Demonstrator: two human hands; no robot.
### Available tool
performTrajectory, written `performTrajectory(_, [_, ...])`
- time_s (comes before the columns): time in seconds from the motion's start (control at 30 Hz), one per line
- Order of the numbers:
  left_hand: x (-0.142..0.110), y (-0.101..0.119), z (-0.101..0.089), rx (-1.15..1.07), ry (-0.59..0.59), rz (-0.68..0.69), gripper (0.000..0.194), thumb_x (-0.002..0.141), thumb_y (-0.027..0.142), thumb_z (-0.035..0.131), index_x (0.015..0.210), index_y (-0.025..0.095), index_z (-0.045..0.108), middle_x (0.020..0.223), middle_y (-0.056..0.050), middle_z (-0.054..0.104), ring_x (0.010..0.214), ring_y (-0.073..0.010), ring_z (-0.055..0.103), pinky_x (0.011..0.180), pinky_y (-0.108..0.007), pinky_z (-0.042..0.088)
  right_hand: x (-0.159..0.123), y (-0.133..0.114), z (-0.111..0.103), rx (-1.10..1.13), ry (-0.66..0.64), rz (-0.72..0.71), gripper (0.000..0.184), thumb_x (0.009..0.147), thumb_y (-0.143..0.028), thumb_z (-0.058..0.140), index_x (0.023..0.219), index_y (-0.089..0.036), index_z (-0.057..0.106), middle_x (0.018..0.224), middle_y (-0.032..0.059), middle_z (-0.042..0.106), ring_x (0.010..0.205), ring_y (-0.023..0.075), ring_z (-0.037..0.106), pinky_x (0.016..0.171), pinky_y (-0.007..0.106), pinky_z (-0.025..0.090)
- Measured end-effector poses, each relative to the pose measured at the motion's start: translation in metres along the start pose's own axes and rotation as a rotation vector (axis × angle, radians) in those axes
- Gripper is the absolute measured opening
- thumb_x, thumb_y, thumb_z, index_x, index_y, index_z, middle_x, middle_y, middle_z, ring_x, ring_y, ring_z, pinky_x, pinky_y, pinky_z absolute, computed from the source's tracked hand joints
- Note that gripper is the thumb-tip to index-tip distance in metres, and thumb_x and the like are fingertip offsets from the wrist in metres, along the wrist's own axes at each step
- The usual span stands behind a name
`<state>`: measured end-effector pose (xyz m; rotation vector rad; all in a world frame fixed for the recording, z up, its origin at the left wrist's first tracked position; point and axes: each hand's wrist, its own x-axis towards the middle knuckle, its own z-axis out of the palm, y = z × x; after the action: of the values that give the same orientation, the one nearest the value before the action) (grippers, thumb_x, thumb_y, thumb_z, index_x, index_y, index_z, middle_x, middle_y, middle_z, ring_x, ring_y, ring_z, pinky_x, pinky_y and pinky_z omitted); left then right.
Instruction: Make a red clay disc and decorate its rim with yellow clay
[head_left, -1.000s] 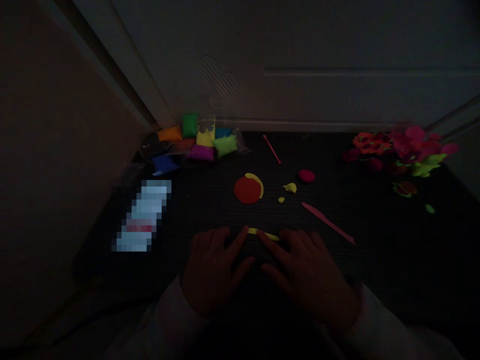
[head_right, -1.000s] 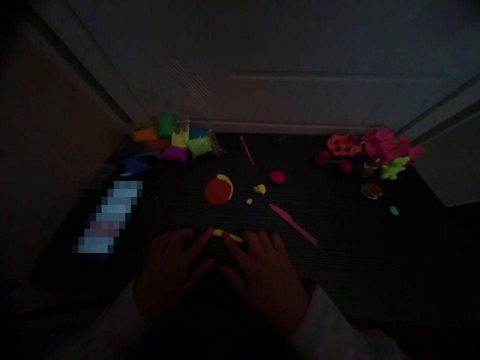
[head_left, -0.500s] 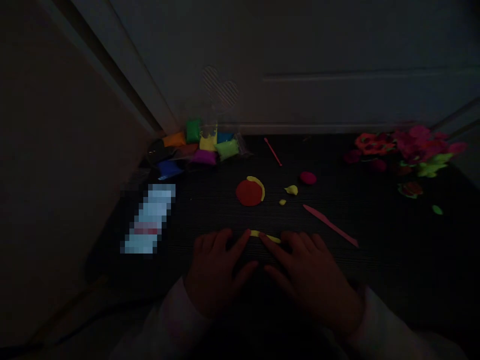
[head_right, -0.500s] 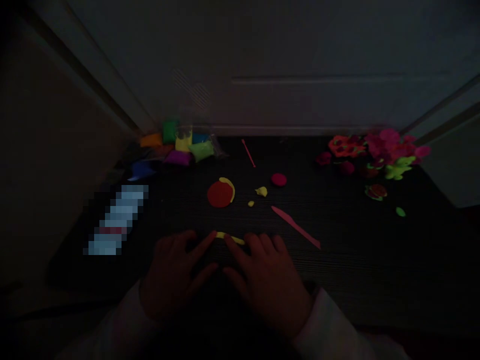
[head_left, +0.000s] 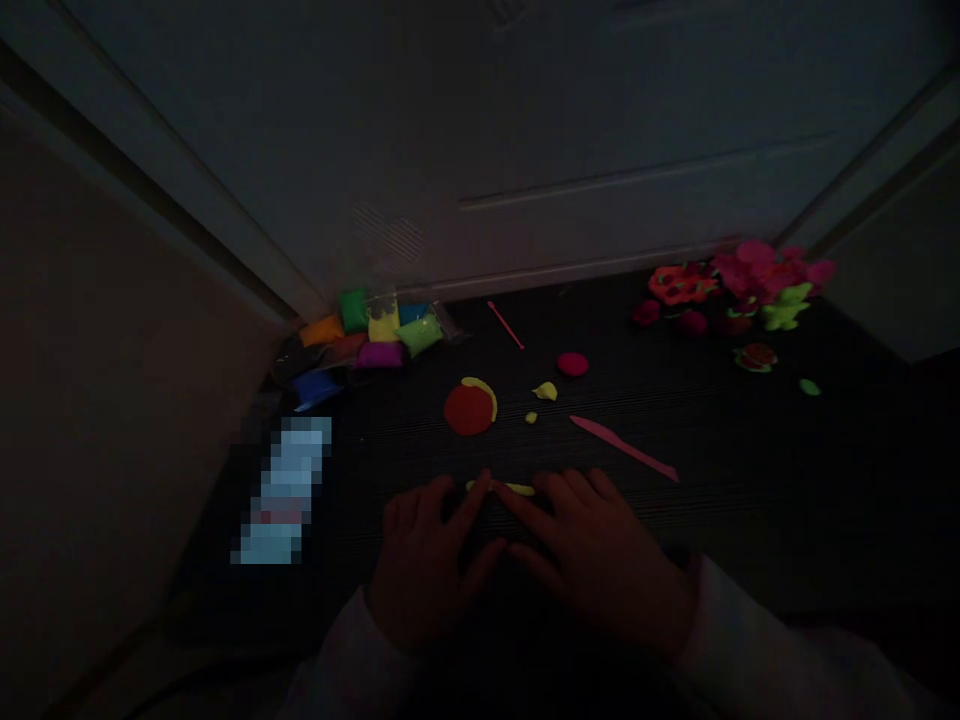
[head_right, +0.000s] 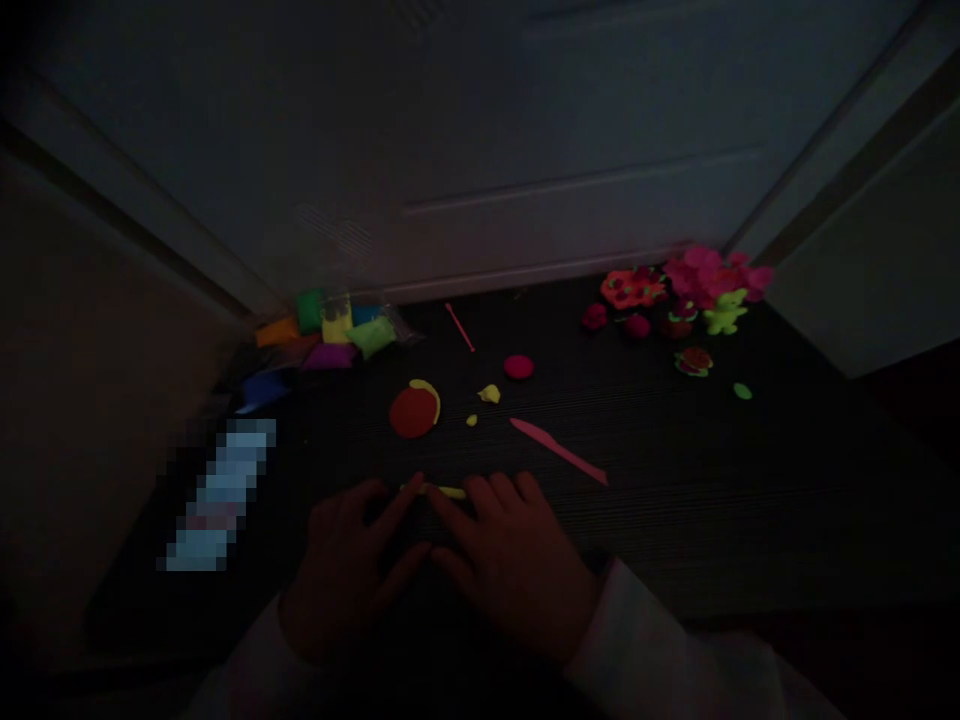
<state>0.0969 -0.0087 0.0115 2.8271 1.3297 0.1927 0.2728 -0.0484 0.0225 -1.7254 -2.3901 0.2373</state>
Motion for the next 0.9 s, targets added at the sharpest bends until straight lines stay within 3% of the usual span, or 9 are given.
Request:
performTrajectory(0.3, [0.0016,-0.0012,-0.0003,-0.006,-0.01,0.024,0.046,0.073,0.04,0.043,0.117,0.03,0.038,0.099,-0.008,0.045,0.087,-0.0221,0.043,0.072,-0.04,0.035,-0.0003,-0.0004,-0.001,0.034,-0.008,0.03,0.043,0.078,-0.042,0.035,0.119,-0.028,0.035,0.096,0.0049,0.05,0.082,0.0192,0.042,0.07,0.035,0.026])
performTrajectory(0.67, [0.0008,0.0038,-0.0016,-0.034,0.053,0.013,0.039,0.073,0.041,0.041,0.111,0.03,0.045,0.098,-0.007,0.048,0.084,-0.0212,0.042,0.071,-0.038,0.033,-0.0006,0.0005,0.0015,-0.082,0.023,-0.005,0.042,0.077,-0.042,0.037,0.115,-0.026,0.04,0.092,0.0062,0.052,0.077,0.0178,0.044,0.066,0.032,0.027])
performTrajectory(0.9, [-0.0001,0.0041,-0.0002,-0.082,0.023,-0.002,0.041,0.075,0.042,0.037,0.115,0.03,0.04,0.101,-0.007,0.047,0.087,-0.0216,0.042,0.073,-0.039,0.031,-0.0027,0.0022,0.0027,-0.122,-0.002,0.009,0.042,0.077,-0.041,0.038,0.116,-0.026,0.039,0.091,0.007,0.051,0.077,0.0184,0.044,0.065,0.032,0.028])
